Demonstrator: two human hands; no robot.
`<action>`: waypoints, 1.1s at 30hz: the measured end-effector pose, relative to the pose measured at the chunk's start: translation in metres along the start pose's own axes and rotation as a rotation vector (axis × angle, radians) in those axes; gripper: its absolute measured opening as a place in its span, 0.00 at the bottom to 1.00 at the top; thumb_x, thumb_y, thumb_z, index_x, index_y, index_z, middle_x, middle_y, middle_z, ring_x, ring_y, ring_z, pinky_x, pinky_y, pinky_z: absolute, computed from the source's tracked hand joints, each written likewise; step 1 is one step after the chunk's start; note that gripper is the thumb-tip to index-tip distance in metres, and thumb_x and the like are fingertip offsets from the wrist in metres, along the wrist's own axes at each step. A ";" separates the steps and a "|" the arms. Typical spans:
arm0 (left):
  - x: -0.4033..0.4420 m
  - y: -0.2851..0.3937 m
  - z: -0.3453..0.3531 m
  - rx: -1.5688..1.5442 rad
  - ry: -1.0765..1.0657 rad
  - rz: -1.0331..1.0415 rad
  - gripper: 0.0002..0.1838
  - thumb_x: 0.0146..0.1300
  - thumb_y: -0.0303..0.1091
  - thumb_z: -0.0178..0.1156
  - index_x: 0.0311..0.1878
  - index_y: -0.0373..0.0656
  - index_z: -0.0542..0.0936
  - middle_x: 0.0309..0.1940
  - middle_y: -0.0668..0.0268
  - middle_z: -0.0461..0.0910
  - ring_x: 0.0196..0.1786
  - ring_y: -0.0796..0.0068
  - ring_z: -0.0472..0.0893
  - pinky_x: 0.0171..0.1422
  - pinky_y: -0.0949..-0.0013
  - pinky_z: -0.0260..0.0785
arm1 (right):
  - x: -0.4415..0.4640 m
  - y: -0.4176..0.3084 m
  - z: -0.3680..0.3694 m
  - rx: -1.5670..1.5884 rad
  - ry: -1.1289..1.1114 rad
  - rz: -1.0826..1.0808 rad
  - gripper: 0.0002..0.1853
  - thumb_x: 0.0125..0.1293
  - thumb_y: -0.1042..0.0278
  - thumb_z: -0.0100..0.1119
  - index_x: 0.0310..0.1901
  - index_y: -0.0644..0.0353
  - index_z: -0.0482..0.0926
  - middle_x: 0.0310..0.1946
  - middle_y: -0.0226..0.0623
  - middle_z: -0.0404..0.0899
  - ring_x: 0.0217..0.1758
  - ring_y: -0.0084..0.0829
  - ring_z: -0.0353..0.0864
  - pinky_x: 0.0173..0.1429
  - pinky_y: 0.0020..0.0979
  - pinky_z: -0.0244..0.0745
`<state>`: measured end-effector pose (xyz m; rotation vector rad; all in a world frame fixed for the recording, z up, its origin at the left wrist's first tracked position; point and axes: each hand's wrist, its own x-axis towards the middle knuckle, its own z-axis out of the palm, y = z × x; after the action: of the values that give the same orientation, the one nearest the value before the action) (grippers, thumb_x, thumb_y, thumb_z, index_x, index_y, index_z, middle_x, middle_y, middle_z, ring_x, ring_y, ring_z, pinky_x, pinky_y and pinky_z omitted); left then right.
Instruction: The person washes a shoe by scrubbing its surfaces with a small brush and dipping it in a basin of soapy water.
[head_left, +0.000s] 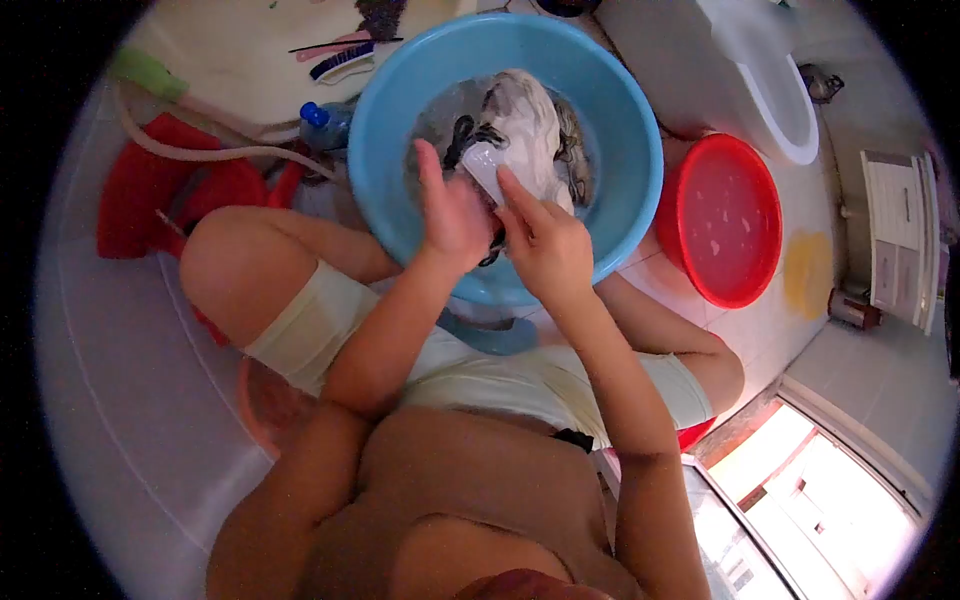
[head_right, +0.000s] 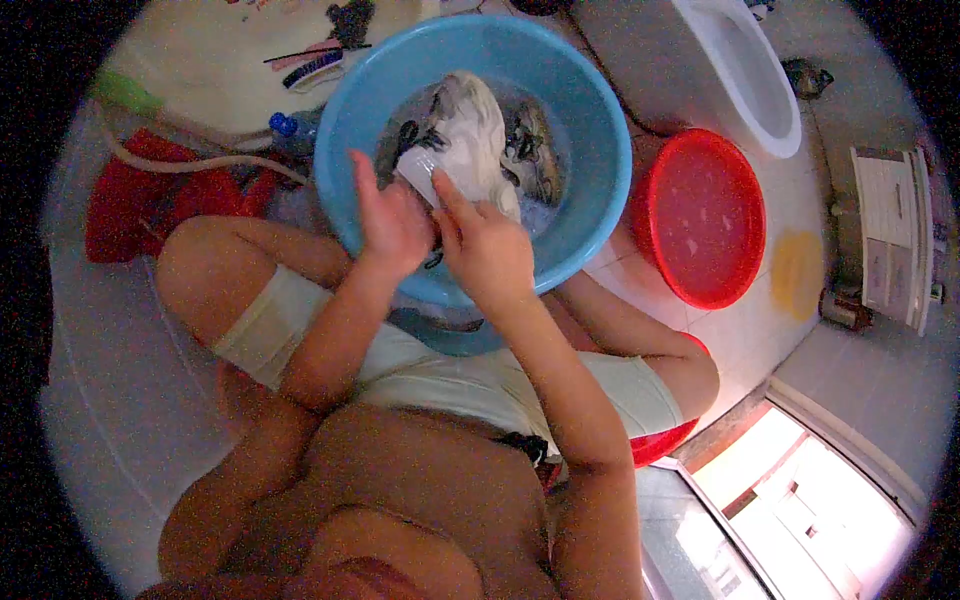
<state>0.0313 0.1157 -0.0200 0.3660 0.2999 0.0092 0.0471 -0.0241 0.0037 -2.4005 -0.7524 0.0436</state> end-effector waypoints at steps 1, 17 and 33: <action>-0.001 0.004 -0.001 -0.010 0.001 -0.006 0.60 0.55 0.84 0.32 0.76 0.40 0.50 0.75 0.59 0.54 0.76 0.56 0.54 0.78 0.54 0.42 | 0.004 -0.002 0.002 0.008 -0.004 -0.004 0.23 0.62 0.68 0.64 0.60 0.40 0.78 0.27 0.43 0.81 0.26 0.42 0.80 0.31 0.40 0.74; -0.001 -0.004 0.006 0.023 -0.025 -0.022 0.53 0.60 0.79 0.35 0.75 0.43 0.54 0.73 0.58 0.60 0.74 0.55 0.59 0.76 0.49 0.48 | -0.069 0.105 -0.026 0.236 0.005 0.253 0.25 0.63 0.66 0.64 0.63 0.51 0.74 0.37 0.43 0.84 0.33 0.33 0.84 0.37 0.34 0.79; 0.019 -0.014 -0.010 1.304 -0.205 0.156 0.20 0.67 0.28 0.57 0.60 0.34 0.72 0.56 0.59 0.77 0.57 0.66 0.78 0.63 0.63 0.68 | -0.021 0.077 0.047 1.332 0.426 0.604 0.16 0.62 0.78 0.63 0.53 0.65 0.76 0.43 0.33 0.81 0.40 0.22 0.78 0.42 0.24 0.74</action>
<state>0.0458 0.1075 -0.0397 1.6732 0.0316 -0.0747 0.0587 -0.0596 -0.0808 -1.1753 0.2378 0.1969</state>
